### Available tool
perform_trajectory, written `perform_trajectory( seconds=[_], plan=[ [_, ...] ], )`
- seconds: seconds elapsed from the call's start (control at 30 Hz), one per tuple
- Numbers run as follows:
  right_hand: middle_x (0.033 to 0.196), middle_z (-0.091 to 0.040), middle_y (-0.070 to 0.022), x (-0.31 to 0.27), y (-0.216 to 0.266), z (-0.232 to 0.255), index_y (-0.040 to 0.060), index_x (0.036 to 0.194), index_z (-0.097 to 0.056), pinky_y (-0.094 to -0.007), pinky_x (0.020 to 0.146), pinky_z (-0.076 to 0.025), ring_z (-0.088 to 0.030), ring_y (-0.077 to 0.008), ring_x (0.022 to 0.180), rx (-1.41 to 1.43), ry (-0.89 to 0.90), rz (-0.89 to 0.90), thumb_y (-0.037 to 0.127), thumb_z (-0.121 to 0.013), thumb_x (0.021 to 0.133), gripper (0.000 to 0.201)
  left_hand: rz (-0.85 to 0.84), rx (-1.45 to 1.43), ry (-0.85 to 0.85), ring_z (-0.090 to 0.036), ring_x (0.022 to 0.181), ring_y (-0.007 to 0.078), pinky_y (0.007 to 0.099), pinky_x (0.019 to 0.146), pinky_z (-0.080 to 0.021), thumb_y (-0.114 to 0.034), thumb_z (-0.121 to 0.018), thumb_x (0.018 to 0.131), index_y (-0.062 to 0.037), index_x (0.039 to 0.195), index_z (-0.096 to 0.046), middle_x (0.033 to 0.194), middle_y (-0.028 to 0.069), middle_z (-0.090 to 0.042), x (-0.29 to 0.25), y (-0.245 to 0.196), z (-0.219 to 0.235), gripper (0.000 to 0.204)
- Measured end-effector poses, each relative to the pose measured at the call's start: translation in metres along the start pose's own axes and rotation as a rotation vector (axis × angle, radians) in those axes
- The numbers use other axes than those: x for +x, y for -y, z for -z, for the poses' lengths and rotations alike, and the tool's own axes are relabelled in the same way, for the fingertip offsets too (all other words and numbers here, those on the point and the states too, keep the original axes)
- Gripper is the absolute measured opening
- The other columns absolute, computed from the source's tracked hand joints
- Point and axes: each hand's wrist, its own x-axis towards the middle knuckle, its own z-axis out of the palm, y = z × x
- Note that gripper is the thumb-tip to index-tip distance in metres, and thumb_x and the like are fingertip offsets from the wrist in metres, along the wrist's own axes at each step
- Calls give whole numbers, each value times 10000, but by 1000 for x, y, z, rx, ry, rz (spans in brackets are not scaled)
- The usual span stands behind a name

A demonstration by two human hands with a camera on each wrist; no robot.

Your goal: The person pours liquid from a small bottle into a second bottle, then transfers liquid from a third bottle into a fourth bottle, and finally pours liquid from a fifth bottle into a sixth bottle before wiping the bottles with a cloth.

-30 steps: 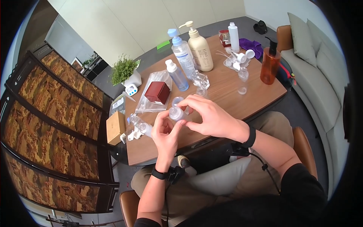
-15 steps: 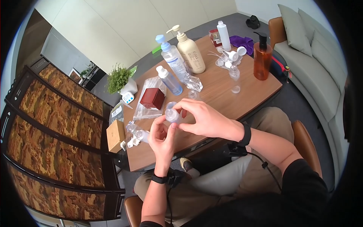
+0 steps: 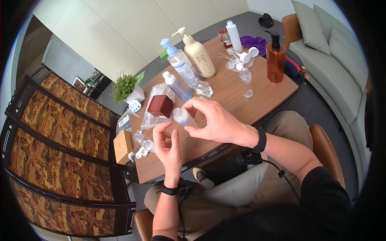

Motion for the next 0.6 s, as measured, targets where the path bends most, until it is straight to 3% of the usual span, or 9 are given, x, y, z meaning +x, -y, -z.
perform_trajectory(
  seconds=[0.1, 0.17, 0.3, 0.37, 0.5, 0.57, 0.6],
  plan=[
    [1128, -736, -65, 3, 2, 7, 28, 1280, -686, -355, 798, -533, -698, -184, 997, -27, -86, 49, 153, -879, 892, 451, -9, 213, -62, -573, 871, 60, 208, 682, -474, -22, -792, 1019, -7, 1395, -682, 1335, 53, -635, 3, -4, -6, 392],
    [1124, -731, -62, 5, 0, 11, 31, 1281, -679, -355, 791, -521, -686, -178, 983, -58, -130, 75, 151, -878, 888, 456, -91, 488, -42, -603, 827, 108, 259, 684, -511, -65, -839, 981, -7, 1458, -638, 1386, 99, -658, 5, 0, -8, 521],
    [1116, -728, -64, 6, 2, 15, 30, 1277, -677, -356, 792, -513, -678, -177, 977, -61, -146, 59, 150, -875, 885, 455, -135, 581, 11, -598, 764, 146, 322, 690, -535, -118, -878, 955, 11, 1509, -594, 1404, 138, -699, 11, 19, -11, 635],
    [1108, -727, -69, 6, 2, 15, 29, 1279, -675, -356, 789, -508, -679, -181, 980, -66, -149, 41, 150, -875, 881, 462, 5, 549, 2, -588, 710, 161, 369, 688, -534, -160, -902, 937, 28, 1531, -573, 1351, 158, -748, 14, 15, -18, 705],
    [1100, -726, -74, 5, 3, 14, 30, 1280, -671, -358, 786, -506, -677, -185, 977, -71, -153, 41, 143, -878, 875, 468, -1, 596, -2, -550, 672, 159, 366, 669, -513, -172, -920, 920, 42, 1523, -583, 1284, 153, -778, 20, 23, -21, 722],
    [1106, -725, -74, 5, 2, 14, 34, 1283, -664, -361, 788, -510, -674, -188, 973, -81, -158, 28, 130, -877, 874, 471, 39, 528, -15, -500, 623, 144, 365, 623, -465, -200, -935, 905, 32, 1447, -651, 1038, 131, -778, 22, 28, -22, 655],
    [1106, -725, -74, 5, 1, 14, 34, 1283, -664, -361, 788, -510, -674, -188, 973, -82, -148, 30, 130, -877, 874, 471, 43, 525, -24, -500, 623, 144, 365, 623, -465, -200, -935, 905, 32, 1447, -651, 1038, 131, -778, 22, 26, -21, 655]
  ],
)
